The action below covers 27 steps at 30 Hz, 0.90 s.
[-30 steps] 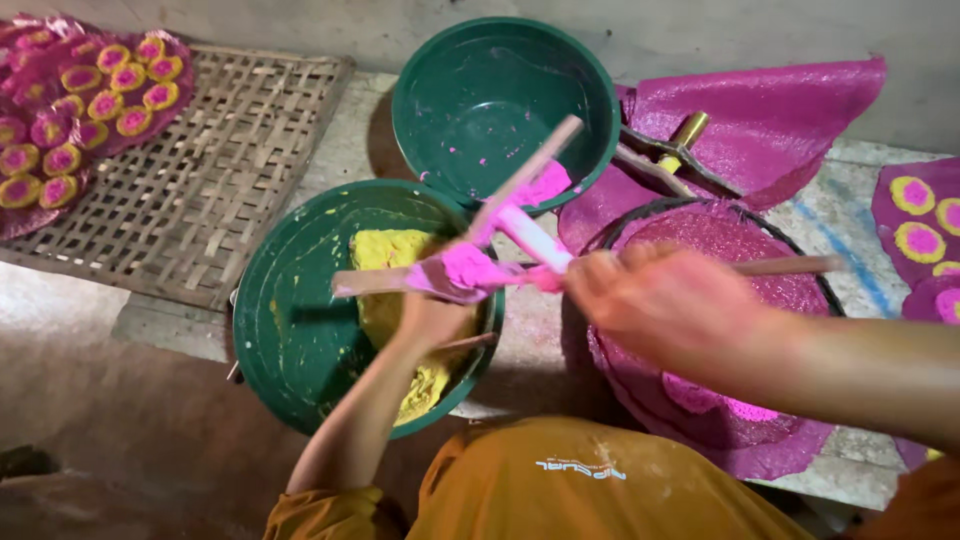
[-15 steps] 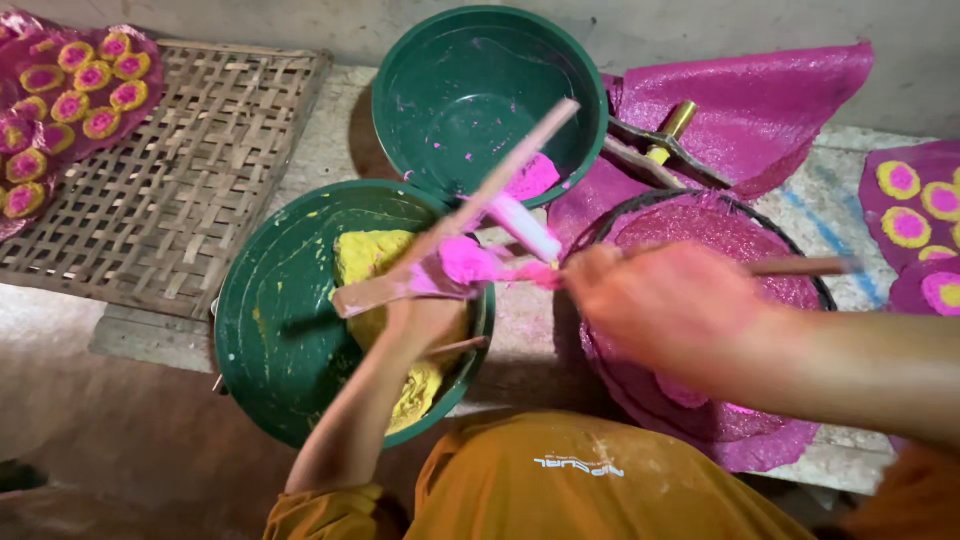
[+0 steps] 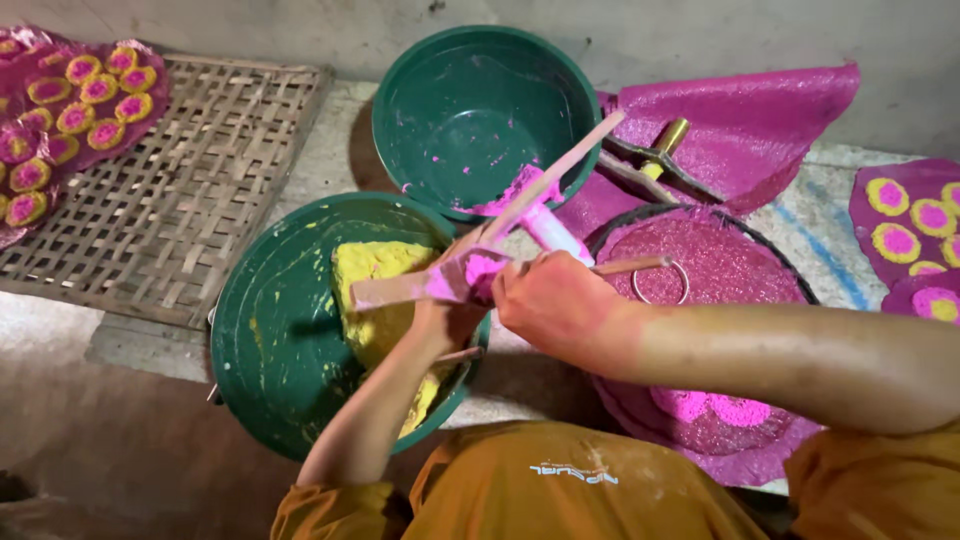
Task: The person scoops yellow and pink powders into a handheld mold, presses them into circular shapes on a pink mat, and arranges the finished pieces on a woven tray. The process is repeated multiple times with consistent hand motions.
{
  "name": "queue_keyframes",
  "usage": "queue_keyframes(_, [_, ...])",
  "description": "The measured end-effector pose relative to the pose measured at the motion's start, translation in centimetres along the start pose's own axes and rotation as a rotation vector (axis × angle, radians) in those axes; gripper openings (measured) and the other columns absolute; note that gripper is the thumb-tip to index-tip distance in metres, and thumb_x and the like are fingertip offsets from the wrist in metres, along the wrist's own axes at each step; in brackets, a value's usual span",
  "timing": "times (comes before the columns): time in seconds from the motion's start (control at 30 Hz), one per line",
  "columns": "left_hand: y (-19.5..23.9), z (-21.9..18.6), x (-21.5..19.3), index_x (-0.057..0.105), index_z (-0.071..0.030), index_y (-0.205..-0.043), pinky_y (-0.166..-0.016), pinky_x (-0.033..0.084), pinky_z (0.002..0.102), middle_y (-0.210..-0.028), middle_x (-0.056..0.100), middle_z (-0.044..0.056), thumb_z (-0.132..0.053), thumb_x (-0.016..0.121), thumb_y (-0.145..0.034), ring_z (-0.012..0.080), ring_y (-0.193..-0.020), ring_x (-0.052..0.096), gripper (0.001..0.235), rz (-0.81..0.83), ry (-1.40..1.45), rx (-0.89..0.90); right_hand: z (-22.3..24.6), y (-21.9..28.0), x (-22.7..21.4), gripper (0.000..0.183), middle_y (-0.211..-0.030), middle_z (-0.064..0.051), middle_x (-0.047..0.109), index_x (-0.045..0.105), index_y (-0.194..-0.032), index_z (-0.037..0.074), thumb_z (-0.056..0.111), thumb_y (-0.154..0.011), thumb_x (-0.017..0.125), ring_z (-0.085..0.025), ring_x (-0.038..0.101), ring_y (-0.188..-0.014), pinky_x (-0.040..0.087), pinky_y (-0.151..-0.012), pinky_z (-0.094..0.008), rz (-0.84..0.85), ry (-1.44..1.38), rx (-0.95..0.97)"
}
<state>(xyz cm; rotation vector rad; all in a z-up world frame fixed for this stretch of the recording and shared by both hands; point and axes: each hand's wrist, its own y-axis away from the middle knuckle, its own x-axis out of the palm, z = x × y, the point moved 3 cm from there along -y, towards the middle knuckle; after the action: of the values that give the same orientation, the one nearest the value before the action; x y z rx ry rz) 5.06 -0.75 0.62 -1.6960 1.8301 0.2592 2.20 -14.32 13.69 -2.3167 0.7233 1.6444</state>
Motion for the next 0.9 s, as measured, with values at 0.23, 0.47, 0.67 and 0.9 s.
queue_keyframes(0.23, [-0.3, 2.3, -4.6, 0.073, -0.017, -0.126, -0.092, 0.056, 0.036, -0.11, 0.076, 0.009, -0.014, 0.074, -0.091, 0.0236, -0.1, 0.071, 0.035, -0.16, 0.007, -0.032, -3.8, 7.5, -0.5, 0.038, -0.091, -0.012, 0.065, 0.053, -0.126, 0.004, 0.008, -0.088, 0.057, -0.029, 0.07, -0.071, 0.055, -0.051, -0.041, 0.089, -0.161, 0.273])
queue_keyframes(0.47, [-0.8, 0.3, -5.0, 0.059, -0.006, -0.137, -0.115, 0.045, 0.045, -0.15, 0.054, 0.021, -0.024, 0.078, -0.085, 0.0362, -0.134, 0.056, 0.059, -0.463, -0.257, 0.271, -0.2, 2.3, 6.1, 0.062, -0.114, -0.026, 0.067, 0.044, -0.154, 0.004, 0.0, -0.092, 0.054, -0.043, 0.07, -0.099, 0.056, -0.085, -0.047, -0.552, -1.051, 0.278])
queue_keyframes(0.67, [-2.7, 0.1, -6.1, 0.055, -0.016, -0.147, -0.115, 0.037, 0.049, -0.156, 0.043, 0.023, -0.034, 0.075, -0.089, 0.0389, -0.139, 0.047, 0.064, -0.356, -0.587, 0.104, -0.8, 5.7, 11.8, 0.043, -0.132, -0.029, 0.068, 0.056, -0.148, 0.007, 0.006, -0.105, 0.053, -0.046, 0.063, -0.123, 0.048, -0.103, -0.052, -0.318, -1.328, 0.377])
queue_keyframes(0.9, [-3.8, -1.6, -3.6, 0.049, -0.004, -0.153, -0.093, 0.056, 0.045, -0.164, 0.037, 0.024, -0.039, 0.074, -0.101, 0.0423, -0.124, 0.059, 0.067, -0.547, -0.952, -0.009, 1.2, 3.2, 15.3, 0.047, -0.132, -0.023, 0.068, 0.054, -0.145, 0.001, 0.008, -0.099, 0.057, -0.03, 0.071, -0.117, 0.052, -0.098, -0.037, -0.653, -1.241, 0.457])
